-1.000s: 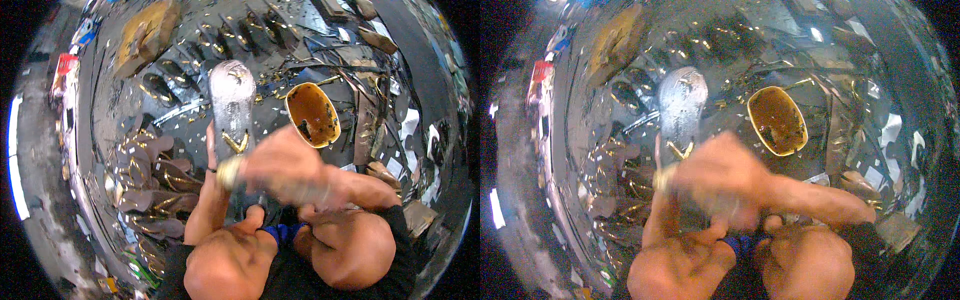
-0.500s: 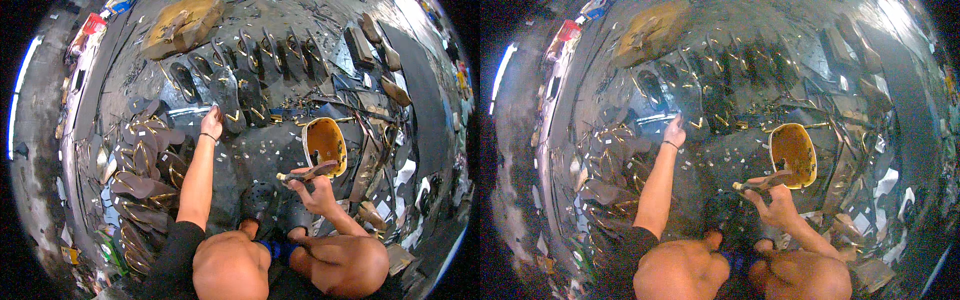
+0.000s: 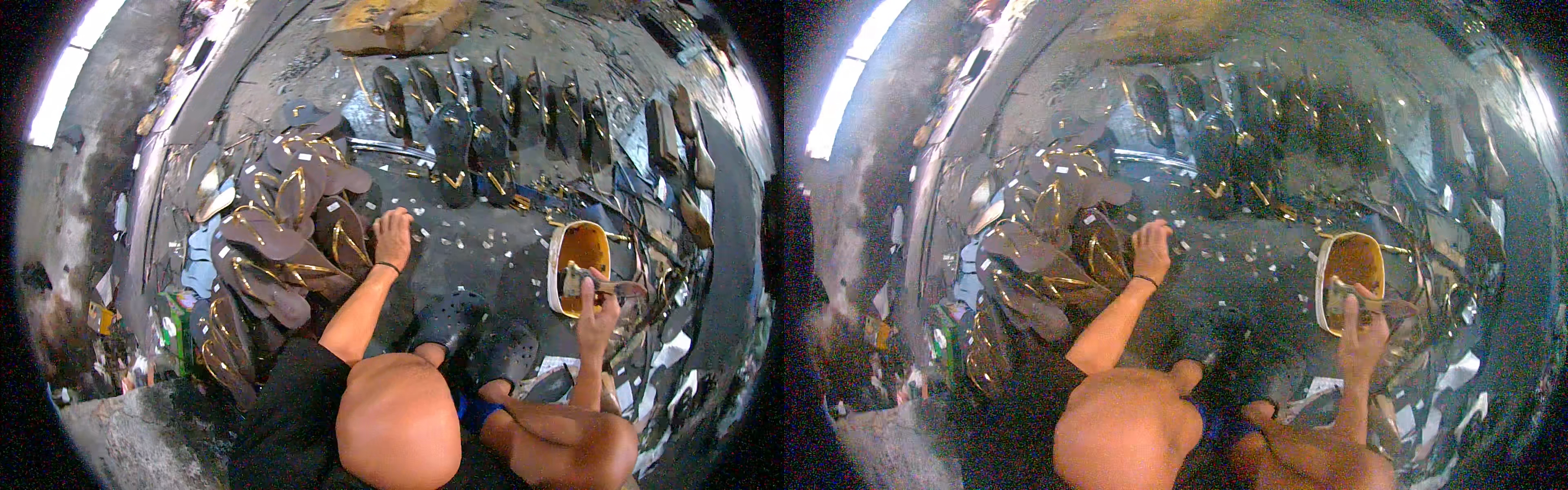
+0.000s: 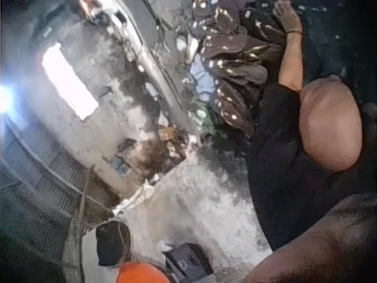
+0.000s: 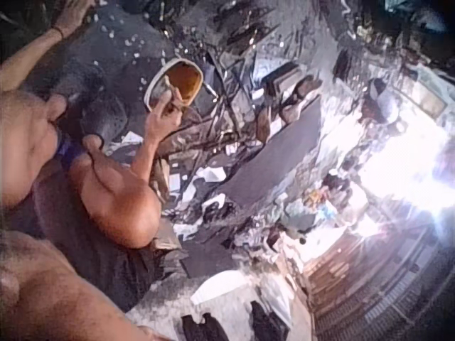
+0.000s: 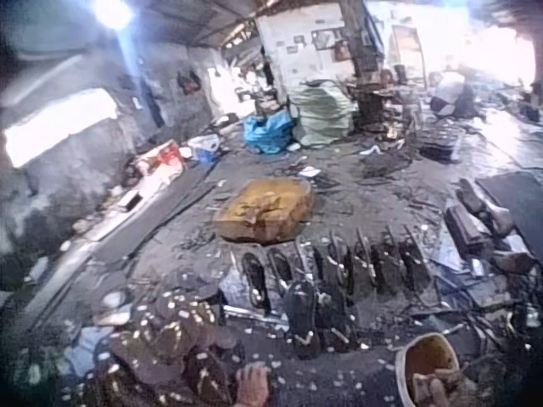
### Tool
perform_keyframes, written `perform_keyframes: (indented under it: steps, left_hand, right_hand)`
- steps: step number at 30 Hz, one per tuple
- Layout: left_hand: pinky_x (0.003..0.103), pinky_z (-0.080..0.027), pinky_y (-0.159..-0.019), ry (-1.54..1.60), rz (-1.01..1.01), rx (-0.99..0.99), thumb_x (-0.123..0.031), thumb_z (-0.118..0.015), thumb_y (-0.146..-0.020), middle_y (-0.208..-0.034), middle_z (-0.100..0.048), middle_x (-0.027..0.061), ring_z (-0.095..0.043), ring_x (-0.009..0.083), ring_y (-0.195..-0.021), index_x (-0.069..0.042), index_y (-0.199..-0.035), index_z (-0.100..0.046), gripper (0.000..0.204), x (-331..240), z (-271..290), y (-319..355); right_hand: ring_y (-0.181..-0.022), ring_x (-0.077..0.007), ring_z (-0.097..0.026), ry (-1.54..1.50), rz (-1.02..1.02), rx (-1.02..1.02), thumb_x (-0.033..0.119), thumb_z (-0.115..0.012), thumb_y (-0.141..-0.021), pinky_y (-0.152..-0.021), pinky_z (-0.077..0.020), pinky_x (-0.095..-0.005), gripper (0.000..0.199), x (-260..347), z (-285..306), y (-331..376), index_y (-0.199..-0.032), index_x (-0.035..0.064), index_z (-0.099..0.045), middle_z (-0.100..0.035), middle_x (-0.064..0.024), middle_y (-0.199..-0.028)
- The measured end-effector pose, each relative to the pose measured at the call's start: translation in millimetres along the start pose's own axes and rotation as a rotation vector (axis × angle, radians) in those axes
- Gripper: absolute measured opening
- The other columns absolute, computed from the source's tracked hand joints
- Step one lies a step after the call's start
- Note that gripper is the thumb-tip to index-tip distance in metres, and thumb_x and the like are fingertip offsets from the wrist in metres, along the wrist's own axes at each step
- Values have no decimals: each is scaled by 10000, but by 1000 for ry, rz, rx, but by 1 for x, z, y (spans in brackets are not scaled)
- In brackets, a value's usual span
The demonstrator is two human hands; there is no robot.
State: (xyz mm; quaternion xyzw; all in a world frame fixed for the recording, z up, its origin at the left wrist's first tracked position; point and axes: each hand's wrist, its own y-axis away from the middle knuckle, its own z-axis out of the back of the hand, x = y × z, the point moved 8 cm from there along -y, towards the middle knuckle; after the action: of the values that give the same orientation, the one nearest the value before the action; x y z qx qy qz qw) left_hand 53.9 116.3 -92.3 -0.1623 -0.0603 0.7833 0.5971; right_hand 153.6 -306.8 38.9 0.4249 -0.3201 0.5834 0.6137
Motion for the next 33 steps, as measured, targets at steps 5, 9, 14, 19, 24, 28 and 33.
perform_keyframes:
  steps: [5,9,14,19,24,28,33]
  left_hand:
    - [460,-362,-1026,121,-119,21,-61,-566,-838,-1182,-547,104,-506,314,-1180,-80,-1058,-588,222,-45,47,5]
    - [545,-342,-1050,167,268,-238,-16,-549,-770,-1245,-551,263,-463,436,-1226,68,-1163,-544,401,-22,157,-73]
    - [495,-488,-932,-131,378,16,-167,-633,-915,-1164,-631,219,-625,360,-1046,73,-1205,-559,384,110,189,-64]
    - [350,-535,-639,634,544,222,-254,-596,-1000,-864,-672,112,-656,133,-733,22,-1119,-647,305,-19,205,-52]
    - [455,-474,-995,629,124,806,-352,-637,-938,-1256,-609,230,-593,359,-1180,-41,-1215,-642,416,-141,79,-3]
    - [463,-205,-1213,620,-96,690,-445,-691,-885,-1605,-185,274,-143,437,-1498,-89,-1539,-311,836,-155,-4,36]
    - [545,-98,-1212,502,-335,647,-564,-661,-863,-1646,-119,202,-96,396,-1520,-188,-1571,-282,887,-183,-44,6]
  right_hand:
    - [-1023,-235,-662,155,136,-131,217,-677,-951,-918,-502,-367,318,-20,27,-20,-1179,-4,-673,-699,-150,-1132]
    - [-974,-287,-660,520,117,-351,245,-786,-846,-859,-515,-378,323,-25,66,-25,-1094,52,-712,-707,-130,-1038]
    - [-868,-357,-618,488,382,-225,310,-673,-887,-804,-475,-474,290,11,32,-43,-1045,66,-684,-678,-149,-945]
    - [-832,-414,-648,857,-203,200,362,-703,-845,-755,-514,-497,365,-6,63,3,-935,11,-657,-673,-221,-885]
    - [-915,-434,-623,867,1,173,325,-656,-909,-820,-491,-509,343,-25,69,27,-1067,20,-642,-654,-230,-946]
    - [-915,-447,-618,558,62,8,366,-679,-884,-815,-491,-525,382,-27,71,35,-1064,30,-646,-660,-238,-952]
    - [-935,-326,-688,450,-207,578,252,-697,-901,-835,-524,-411,318,-42,44,44,-1103,8,-671,-717,-179,-1057]
